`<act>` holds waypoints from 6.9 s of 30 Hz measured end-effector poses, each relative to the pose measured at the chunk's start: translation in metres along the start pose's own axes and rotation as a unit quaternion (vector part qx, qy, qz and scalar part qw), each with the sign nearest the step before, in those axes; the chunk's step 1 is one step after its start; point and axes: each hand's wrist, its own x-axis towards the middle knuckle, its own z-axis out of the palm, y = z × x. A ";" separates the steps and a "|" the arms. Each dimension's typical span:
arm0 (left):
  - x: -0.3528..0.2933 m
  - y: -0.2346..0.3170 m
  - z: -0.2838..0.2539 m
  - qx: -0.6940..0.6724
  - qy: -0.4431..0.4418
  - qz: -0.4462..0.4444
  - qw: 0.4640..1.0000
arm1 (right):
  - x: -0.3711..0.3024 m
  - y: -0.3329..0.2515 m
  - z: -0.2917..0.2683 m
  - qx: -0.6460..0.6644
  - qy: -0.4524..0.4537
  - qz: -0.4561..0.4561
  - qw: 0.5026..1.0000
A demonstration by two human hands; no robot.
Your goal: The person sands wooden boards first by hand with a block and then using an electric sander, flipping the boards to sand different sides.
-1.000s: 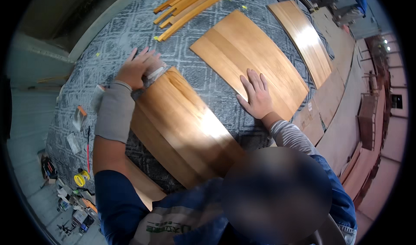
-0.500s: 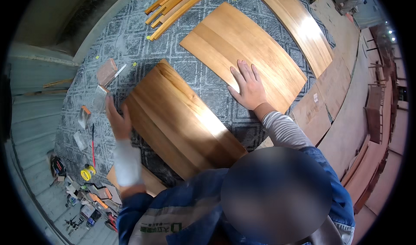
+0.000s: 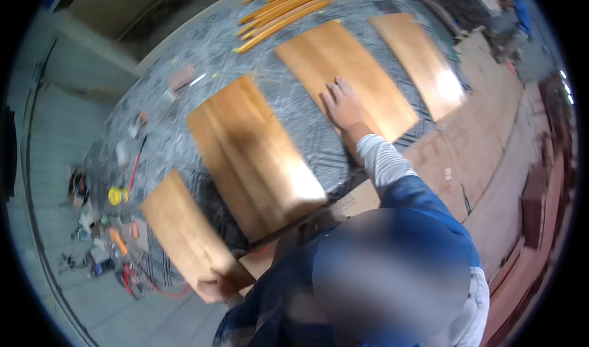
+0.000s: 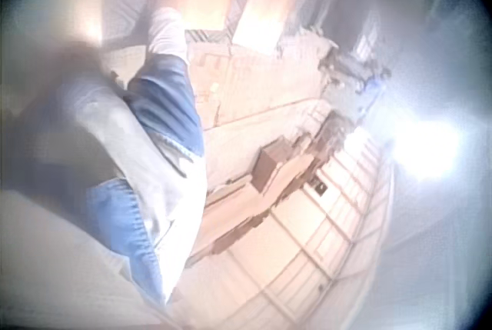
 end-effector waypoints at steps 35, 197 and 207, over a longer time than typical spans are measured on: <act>0.161 -0.093 0.048 -0.471 -0.671 -0.093 0.566 | -0.257 -0.358 0.082 0.134 -0.163 -0.194 0.958; 0.380 0.265 0.155 -0.700 -0.371 0.412 0.450 | -0.014 -0.611 0.203 0.019 -0.169 0.043 0.984; 0.343 0.272 0.106 -0.667 -0.319 0.498 0.453 | -0.041 -0.569 0.162 -0.001 -0.172 0.098 0.980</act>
